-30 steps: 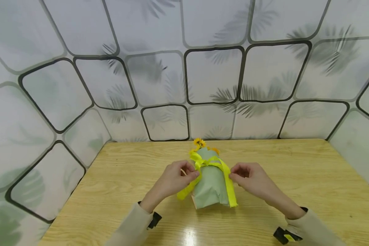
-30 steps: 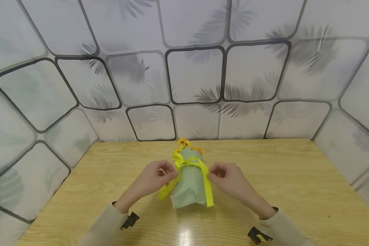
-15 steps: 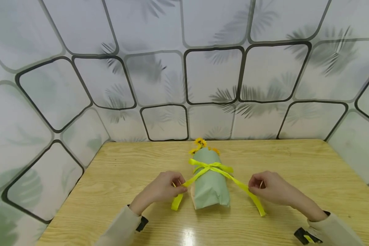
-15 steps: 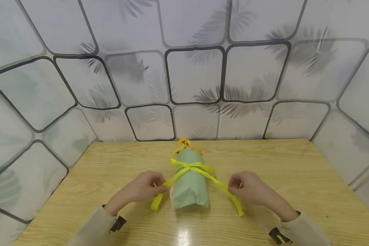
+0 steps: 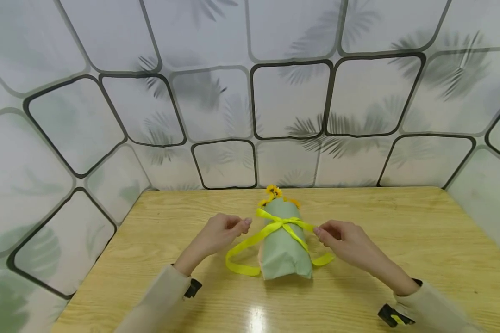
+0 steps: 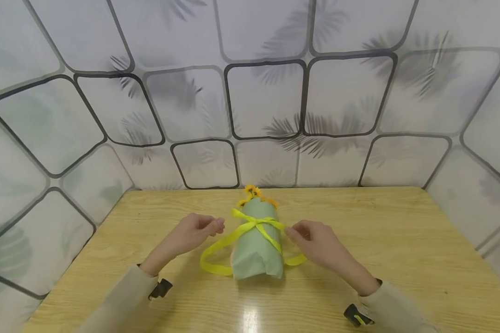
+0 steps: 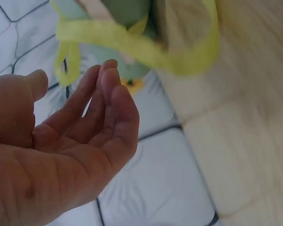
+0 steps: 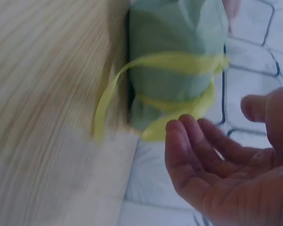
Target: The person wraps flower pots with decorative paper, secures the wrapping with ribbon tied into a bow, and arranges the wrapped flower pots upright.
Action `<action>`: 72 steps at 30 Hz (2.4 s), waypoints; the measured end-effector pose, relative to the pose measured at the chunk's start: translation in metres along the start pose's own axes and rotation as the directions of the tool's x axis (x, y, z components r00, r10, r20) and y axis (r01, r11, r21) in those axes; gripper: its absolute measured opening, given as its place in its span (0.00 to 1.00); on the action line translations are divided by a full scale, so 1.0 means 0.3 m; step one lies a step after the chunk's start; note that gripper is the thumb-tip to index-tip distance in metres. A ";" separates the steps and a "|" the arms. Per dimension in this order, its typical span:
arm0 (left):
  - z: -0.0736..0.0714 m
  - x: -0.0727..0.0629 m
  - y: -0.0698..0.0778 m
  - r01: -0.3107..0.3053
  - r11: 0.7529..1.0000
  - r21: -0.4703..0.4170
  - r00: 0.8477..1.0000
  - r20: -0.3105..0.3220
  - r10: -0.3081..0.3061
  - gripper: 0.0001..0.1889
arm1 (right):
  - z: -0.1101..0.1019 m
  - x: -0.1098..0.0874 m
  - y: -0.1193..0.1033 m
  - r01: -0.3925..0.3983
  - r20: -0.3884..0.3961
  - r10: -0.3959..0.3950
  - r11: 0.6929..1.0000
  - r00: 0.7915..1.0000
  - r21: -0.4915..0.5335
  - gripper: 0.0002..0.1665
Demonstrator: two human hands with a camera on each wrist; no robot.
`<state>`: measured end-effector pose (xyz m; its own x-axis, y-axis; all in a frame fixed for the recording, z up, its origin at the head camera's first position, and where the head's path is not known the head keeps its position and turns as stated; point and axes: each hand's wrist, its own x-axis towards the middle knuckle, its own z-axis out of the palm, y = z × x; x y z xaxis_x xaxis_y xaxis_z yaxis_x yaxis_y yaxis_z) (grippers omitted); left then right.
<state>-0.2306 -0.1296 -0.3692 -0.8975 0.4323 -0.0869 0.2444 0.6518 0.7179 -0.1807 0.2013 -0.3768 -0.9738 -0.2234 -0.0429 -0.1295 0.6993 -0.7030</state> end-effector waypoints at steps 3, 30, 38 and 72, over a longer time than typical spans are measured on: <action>0.045 0.022 0.017 0.033 0.987 -0.158 0.999 0.026 -0.029 0.24 | 0.040 0.019 -0.038 -0.037 0.006 0.037 0.999 0.999 0.033 0.31; 0.092 0.069 0.018 0.210 0.955 -0.211 0.962 0.218 -0.164 0.37 | 0.080 0.069 -0.029 -0.263 0.214 0.216 0.938 0.953 0.226 0.47; 0.100 0.084 0.014 0.326 0.836 -0.440 0.894 0.431 -0.122 0.21 | 0.077 0.095 0.001 -0.334 0.385 0.171 0.849 0.907 0.409 0.48; 0.059 0.238 0.047 -0.265 0.959 -0.104 0.960 -0.125 0.252 0.24 | 0.088 0.277 -0.004 0.217 -0.194 -0.188 0.966 0.963 0.141 0.55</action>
<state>-0.2847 -0.0787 -0.3776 -0.8457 0.5011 0.1837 0.4342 0.4458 0.7828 -0.2566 0.1640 -0.3982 -0.9496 -0.2148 0.2283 -0.3098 0.5317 -0.7883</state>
